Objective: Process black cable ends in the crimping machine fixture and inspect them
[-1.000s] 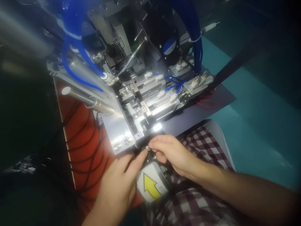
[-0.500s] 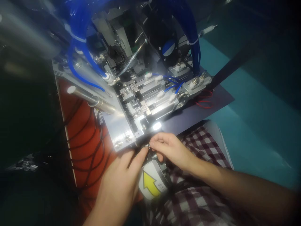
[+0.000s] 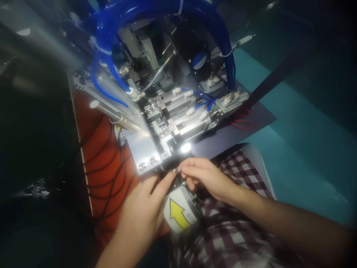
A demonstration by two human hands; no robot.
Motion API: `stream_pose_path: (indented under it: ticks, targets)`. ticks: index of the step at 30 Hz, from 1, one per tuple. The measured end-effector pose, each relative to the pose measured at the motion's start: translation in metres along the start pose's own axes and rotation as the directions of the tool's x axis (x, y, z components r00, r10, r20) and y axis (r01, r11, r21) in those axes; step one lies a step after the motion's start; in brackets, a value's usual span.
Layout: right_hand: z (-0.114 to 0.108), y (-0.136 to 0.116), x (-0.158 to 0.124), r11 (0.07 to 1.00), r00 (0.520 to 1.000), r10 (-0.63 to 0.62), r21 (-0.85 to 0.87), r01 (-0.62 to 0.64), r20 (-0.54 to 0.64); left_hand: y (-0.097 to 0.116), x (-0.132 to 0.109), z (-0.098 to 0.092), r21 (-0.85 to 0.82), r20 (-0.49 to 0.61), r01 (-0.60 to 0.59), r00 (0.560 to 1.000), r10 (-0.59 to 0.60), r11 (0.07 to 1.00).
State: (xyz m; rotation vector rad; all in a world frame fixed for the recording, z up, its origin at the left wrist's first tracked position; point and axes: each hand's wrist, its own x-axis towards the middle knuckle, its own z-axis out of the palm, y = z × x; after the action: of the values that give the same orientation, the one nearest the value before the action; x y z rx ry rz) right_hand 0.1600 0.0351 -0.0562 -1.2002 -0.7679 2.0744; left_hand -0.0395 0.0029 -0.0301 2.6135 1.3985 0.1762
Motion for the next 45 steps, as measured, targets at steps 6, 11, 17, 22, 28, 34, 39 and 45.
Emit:
stream_pose_path:
  ticks: [6,11,17,22,28,34,39,45]
  targets:
    - [0.009,0.000,-0.002,1.000,0.998,-0.011,0.028,0.012,-0.056,-0.002,-0.004,0.012,-0.073,-0.127,0.012,0.992,-0.021,0.997]
    - [0.007,0.002,0.001,0.991,0.996,0.077,0.112,-0.073,-0.032,-0.004,-0.006,0.013,-0.101,-0.141,0.025,0.989,-0.039,0.995]
    - [0.008,0.003,0.001,0.993,0.997,0.054,0.105,-0.048,-0.051,-0.005,-0.005,0.014,-0.115,-0.173,-0.001,0.985,-0.019,0.993]
    - [0.014,0.009,-0.001,0.994,0.984,-0.113,-0.004,0.113,-0.138,-0.006,-0.005,0.012,-0.126,-0.172,-0.013,0.985,-0.009,0.992]
    - [0.010,0.011,0.001,0.990,0.987,-0.010,0.135,0.031,-0.159,-0.005,-0.005,0.011,-0.137,-0.146,0.009,0.989,-0.029,0.991]
    - [0.004,0.002,-0.002,1.000,0.991,-0.011,-0.014,0.009,-0.133,-0.005,-0.005,0.013,-0.115,-0.158,0.006,0.987,-0.024,0.993]
    - [0.009,-0.002,0.000,0.997,0.992,0.001,-0.070,-0.010,-0.129,-0.004,-0.003,0.011,-0.126,-0.140,0.008,0.990,-0.026,0.992]
    - [0.011,0.003,0.005,0.999,0.995,0.048,0.013,-0.047,-0.091,-0.004,-0.005,0.013,-0.100,-0.172,0.008,0.985,-0.025,0.995]
